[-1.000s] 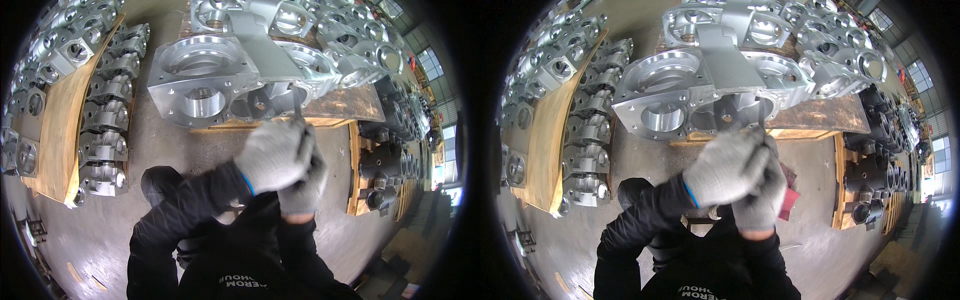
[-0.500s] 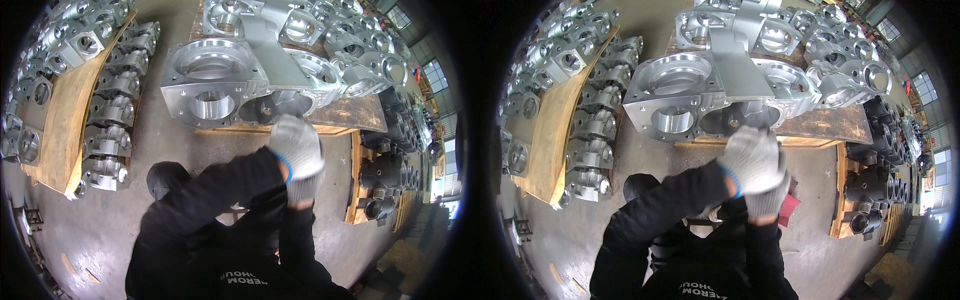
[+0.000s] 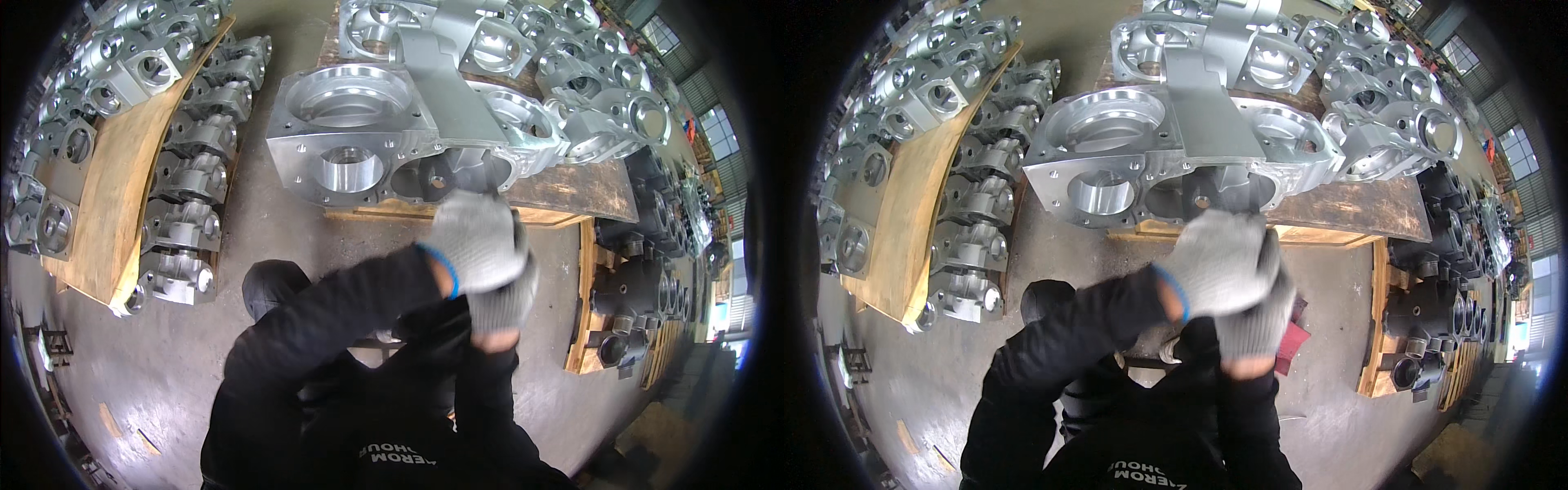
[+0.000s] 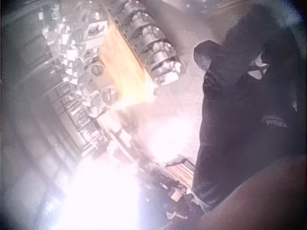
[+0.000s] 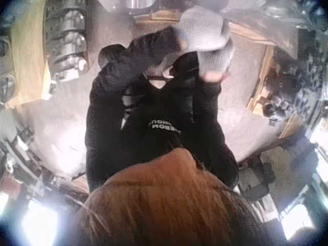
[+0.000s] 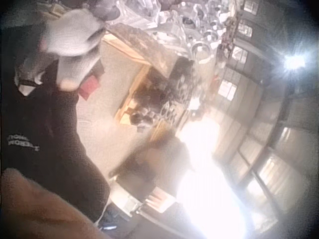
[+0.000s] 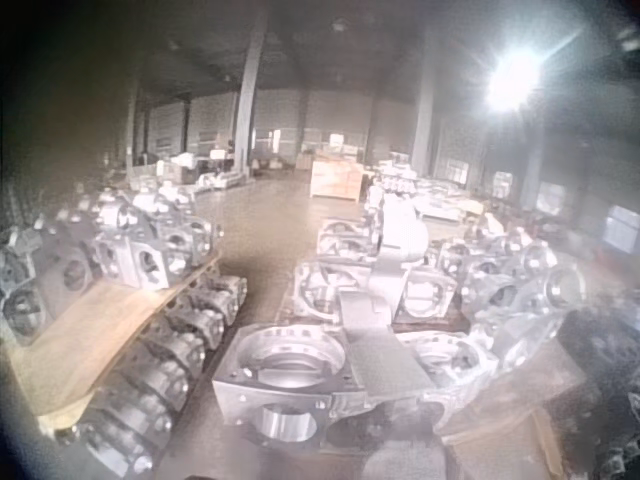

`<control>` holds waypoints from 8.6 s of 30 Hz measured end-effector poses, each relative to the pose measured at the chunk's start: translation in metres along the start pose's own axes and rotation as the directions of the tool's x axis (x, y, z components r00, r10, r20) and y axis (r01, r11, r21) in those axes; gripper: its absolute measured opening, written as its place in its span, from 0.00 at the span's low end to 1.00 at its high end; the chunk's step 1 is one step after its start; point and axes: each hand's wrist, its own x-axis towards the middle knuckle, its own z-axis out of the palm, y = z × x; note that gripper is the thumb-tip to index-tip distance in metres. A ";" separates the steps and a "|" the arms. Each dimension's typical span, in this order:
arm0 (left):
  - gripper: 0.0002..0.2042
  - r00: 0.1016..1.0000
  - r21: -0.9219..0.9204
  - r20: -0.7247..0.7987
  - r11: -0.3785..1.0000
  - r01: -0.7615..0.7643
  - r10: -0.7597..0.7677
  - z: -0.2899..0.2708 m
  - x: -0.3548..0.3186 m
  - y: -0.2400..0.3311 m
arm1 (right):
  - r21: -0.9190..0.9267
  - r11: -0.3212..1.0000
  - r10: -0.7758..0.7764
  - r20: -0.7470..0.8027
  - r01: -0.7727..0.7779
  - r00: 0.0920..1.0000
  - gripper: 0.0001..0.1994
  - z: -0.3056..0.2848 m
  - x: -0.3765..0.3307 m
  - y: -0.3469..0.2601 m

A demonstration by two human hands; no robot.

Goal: The person uses a deburring tool to scrape and smooth the edges of a large metal casting on a wooden workbench. They repeatedly reposition the casting to access different edges and continue the deburring process throughout the clip.

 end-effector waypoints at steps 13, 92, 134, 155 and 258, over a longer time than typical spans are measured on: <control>0.18 0.966 -0.230 -0.002 0.940 0.250 -0.258 -0.006 -0.001 -0.009 | 0.979 -0.029 0.120 0.205 -0.203 0.971 0.19 0.009 0.027 0.013; 0.24 0.964 0.438 -0.092 0.859 0.266 -0.251 -0.128 -0.008 -0.125 | 0.835 0.511 -0.320 -0.033 0.202 0.947 0.20 0.108 0.048 0.013; 0.27 0.960 0.456 -0.049 0.849 0.268 -0.277 -0.131 -0.004 -0.096 | -0.288 0.797 -0.499 0.180 0.531 0.847 0.23 0.031 0.029 -0.019; 0.29 0.988 0.509 -0.150 0.856 0.093 -0.018 -0.129 -0.006 -0.099 | -0.415 0.821 -0.240 0.371 0.392 0.897 0.17 0.004 0.033 -0.011; 0.21 0.718 -0.628 0.153 0.494 0.602 -0.679 -0.002 -0.075 -0.049 | 0.862 0.393 0.157 0.282 -0.322 0.946 0.18 0.047 0.015 -0.020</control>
